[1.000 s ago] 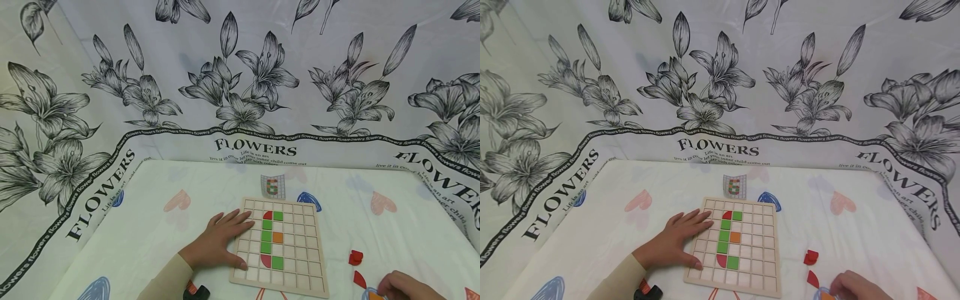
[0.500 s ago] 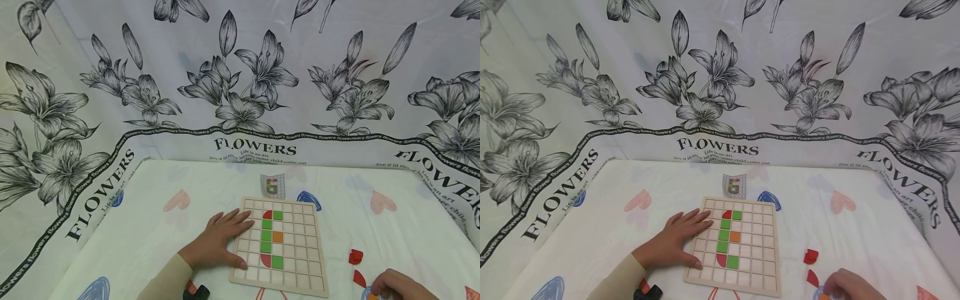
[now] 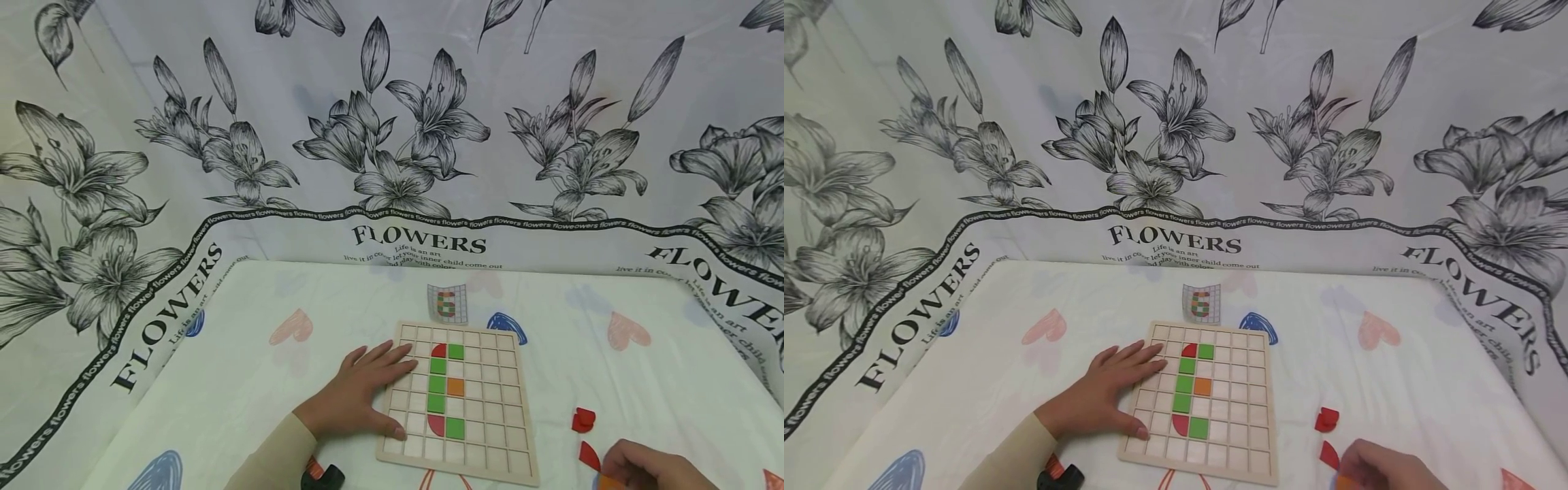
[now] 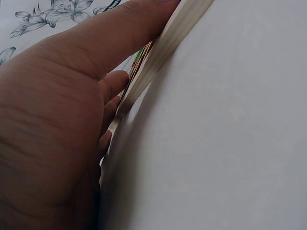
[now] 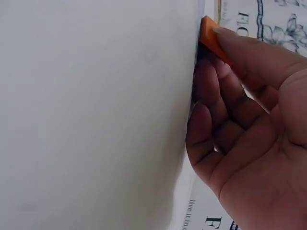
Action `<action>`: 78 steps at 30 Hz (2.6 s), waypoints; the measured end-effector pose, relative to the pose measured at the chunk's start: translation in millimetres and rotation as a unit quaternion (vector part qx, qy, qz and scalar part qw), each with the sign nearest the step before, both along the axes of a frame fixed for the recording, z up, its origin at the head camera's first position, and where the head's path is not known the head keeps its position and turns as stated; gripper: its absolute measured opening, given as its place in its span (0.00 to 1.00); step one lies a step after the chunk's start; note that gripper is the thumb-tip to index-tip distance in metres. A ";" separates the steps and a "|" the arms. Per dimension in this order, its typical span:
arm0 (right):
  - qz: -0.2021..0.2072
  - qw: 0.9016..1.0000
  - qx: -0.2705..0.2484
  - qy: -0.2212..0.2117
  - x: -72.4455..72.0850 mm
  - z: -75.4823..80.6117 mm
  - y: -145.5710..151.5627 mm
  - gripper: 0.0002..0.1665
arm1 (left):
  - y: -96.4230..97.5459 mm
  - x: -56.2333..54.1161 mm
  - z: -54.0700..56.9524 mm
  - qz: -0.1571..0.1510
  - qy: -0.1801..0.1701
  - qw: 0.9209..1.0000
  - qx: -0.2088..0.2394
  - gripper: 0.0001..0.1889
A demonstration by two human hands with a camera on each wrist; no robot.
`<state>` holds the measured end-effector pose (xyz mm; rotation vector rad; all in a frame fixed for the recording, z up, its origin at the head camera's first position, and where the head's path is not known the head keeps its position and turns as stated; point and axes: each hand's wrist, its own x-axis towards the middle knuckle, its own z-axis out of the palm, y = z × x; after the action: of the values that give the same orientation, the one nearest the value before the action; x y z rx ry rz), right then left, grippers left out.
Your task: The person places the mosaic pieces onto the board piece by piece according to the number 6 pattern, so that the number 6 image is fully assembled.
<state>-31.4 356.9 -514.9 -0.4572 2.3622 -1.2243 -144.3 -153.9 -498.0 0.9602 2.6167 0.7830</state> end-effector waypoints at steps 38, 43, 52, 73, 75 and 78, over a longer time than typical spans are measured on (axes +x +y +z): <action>-0.066 0.988 -0.029 0.135 -26.6 57.6 -81.4 0.07 | -0.4 -1.3 -2.5 -0.004 0.003 1.000 -0.006 0.58; -0.082 0.982 -0.033 0.165 -31.6 62.5 -94.2 0.08 | -0.5 -1.4 -2.4 -0.003 0.001 1.000 -0.006 0.58; -0.095 0.973 -0.044 0.205 -42.1 74.4 -114.3 0.09 | -0.4 -1.1 -1.3 -0.004 0.006 1.000 -0.006 0.58; -0.106 0.976 -0.123 0.146 -68.4 79.0 -148.9 0.06 | -0.8 -1.6 -3.0 -0.004 0.007 1.000 -0.005 0.58; -0.102 0.977 -0.130 0.133 -69.5 76.8 -150.9 0.05 | -0.7 -1.7 -3.1 -0.004 0.006 1.000 -0.005 0.58; -0.096 0.980 -0.132 0.117 -71.0 71.2 -153.6 0.03 | -0.7 -1.7 -2.7 -0.003 0.005 1.000 -0.006 0.58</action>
<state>-102.4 203.3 -443.8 -0.4894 2.4944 -1.6690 -146.0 -154.6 -500.7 0.9712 2.6226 0.7609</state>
